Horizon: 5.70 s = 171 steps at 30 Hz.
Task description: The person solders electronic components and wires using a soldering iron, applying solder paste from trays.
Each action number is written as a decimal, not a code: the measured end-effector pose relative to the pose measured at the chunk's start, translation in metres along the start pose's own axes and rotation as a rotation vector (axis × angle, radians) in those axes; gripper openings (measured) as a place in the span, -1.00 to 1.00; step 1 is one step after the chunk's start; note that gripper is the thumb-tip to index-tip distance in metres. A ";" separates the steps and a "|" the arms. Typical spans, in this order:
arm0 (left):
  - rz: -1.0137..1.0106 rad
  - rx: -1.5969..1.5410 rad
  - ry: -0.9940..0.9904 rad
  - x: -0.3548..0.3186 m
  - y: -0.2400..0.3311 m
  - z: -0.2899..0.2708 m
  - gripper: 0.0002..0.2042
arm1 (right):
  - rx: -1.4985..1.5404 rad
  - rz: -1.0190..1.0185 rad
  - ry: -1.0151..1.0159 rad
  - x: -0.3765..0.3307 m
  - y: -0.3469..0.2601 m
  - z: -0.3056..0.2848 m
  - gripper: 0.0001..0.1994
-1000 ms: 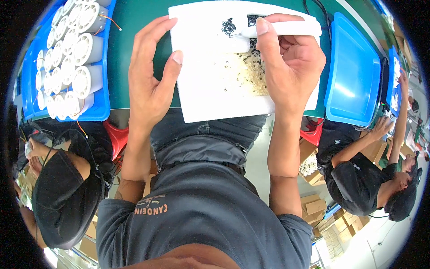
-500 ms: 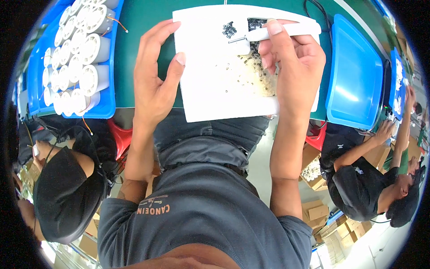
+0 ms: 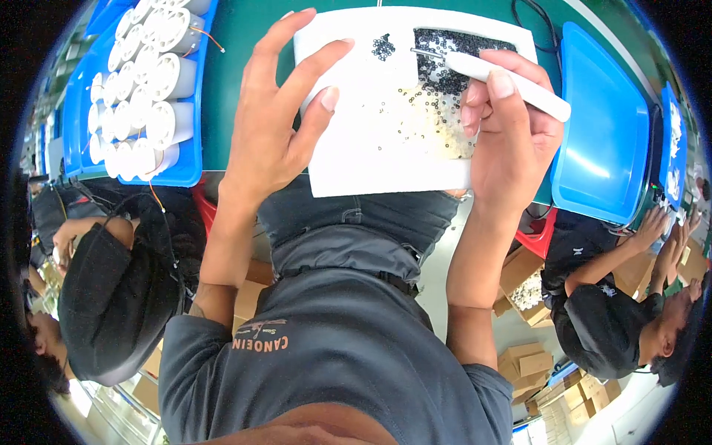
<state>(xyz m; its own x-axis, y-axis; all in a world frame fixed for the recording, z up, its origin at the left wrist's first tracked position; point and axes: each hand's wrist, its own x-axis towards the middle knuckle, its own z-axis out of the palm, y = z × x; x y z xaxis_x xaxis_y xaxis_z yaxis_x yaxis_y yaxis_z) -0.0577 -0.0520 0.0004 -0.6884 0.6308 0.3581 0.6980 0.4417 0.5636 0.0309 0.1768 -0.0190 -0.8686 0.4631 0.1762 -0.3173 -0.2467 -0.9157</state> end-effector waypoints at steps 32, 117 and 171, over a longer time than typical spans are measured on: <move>0.216 0.367 -0.179 -0.038 -0.029 -0.006 -0.39 | 0.063 -0.010 -0.006 0.001 0.001 -0.005 -0.72; -0.422 -1.376 -0.079 0.050 0.036 -0.012 -0.61 | 0.261 -0.327 0.092 -0.044 -0.022 -0.027 -0.61; -0.511 -1.597 0.436 0.111 0.117 0.105 -0.55 | -0.324 -0.352 0.258 -0.034 -0.021 0.005 -0.79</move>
<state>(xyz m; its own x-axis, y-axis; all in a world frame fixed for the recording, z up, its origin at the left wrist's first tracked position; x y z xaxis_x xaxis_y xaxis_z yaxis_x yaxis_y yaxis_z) -0.0312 0.1368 0.0277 -0.9461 0.3162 -0.0702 -0.2726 -0.6604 0.6996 0.0650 0.1623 -0.0040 -0.5965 0.6741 0.4357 -0.4039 0.2170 -0.8887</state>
